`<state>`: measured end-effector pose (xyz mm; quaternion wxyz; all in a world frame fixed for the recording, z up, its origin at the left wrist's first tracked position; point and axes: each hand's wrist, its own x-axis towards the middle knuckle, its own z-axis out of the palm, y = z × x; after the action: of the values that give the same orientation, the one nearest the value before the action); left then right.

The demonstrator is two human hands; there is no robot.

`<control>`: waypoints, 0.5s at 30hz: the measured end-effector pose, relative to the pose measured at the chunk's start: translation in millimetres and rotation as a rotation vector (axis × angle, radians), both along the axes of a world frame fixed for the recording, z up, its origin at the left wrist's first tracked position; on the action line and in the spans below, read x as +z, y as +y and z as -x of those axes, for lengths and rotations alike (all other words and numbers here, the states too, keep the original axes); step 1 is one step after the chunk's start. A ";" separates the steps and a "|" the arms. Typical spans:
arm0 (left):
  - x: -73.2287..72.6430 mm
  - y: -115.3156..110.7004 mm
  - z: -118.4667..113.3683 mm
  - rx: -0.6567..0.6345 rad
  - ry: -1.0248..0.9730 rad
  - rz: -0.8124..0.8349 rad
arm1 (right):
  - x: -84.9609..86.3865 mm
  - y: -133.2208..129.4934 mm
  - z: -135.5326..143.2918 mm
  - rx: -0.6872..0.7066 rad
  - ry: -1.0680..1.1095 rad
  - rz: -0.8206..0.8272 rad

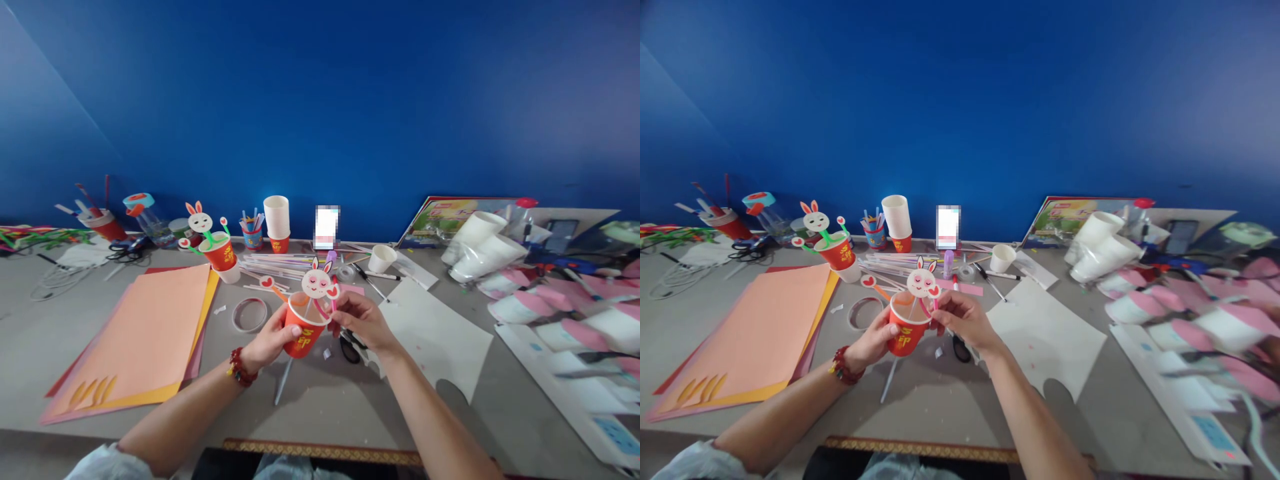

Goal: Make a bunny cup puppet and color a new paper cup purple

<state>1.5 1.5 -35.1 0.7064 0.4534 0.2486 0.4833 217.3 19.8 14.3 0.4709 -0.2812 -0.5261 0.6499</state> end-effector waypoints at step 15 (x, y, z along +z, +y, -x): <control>-5.6 -1.0 -4.1 0.020 -0.025 0.013 | -7.1 -1.4 -0.5 -0.028 -0.060 -0.042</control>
<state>5.7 0.5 -40.7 0.7077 0.4401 0.2475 0.4942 217.9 18.4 7.2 0.4697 -0.2977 -0.5496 0.6234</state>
